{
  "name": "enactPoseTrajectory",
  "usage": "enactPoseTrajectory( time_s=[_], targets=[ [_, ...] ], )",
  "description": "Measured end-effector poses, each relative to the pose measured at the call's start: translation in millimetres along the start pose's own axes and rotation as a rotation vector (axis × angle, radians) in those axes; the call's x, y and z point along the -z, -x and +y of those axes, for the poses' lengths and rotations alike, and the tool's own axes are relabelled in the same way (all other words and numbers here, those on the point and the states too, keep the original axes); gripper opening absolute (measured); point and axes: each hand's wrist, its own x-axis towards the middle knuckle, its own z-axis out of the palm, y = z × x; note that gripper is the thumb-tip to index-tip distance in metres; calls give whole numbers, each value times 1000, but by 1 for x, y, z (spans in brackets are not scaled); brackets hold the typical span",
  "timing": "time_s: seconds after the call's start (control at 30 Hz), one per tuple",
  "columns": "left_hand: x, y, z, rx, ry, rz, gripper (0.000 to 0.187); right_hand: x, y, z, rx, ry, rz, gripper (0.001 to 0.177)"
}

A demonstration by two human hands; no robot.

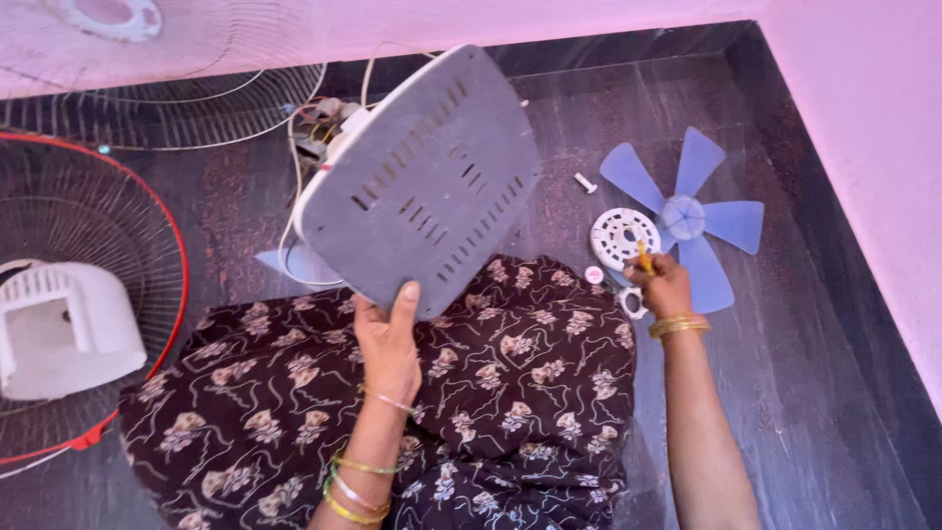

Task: The person sits on the floor and uses a screwdriver to adjust wires and components inside the base of a disassembled electric fan. They manipulate the internal wiring and a small black component while holding the fan base steady.

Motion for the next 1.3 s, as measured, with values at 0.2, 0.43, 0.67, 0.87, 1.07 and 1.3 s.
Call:
enactPoseTrajectory(
  time_s=[0.2, 0.43, 0.67, 0.87, 1.07, 1.3],
  targets=[
    [5, 0, -5, -47, 24, -18, 53, -7, 10, 13, -25, 273, -4, 26],
    [2, 3, 5, -25, 88, -34, 53, -16, 5, 33, 137, 428, 87, 30],
    [6, 0, -5, -65, 41, -20, 52, -10, 5, 34, 230, 484, 120, 37],
    [8, -2, -12, -48, 27, 3, 51, -19, 17, -61, 161, 2, 76, 32],
    [8, 1, -9, -21, -20, 3, 47, -68, 69, -194, 215, -733, -216, 38],
    [25, 12, -6, -19, -28, -84, 53, -100, 119, -255, 271, -750, -297, 52]
  ],
)
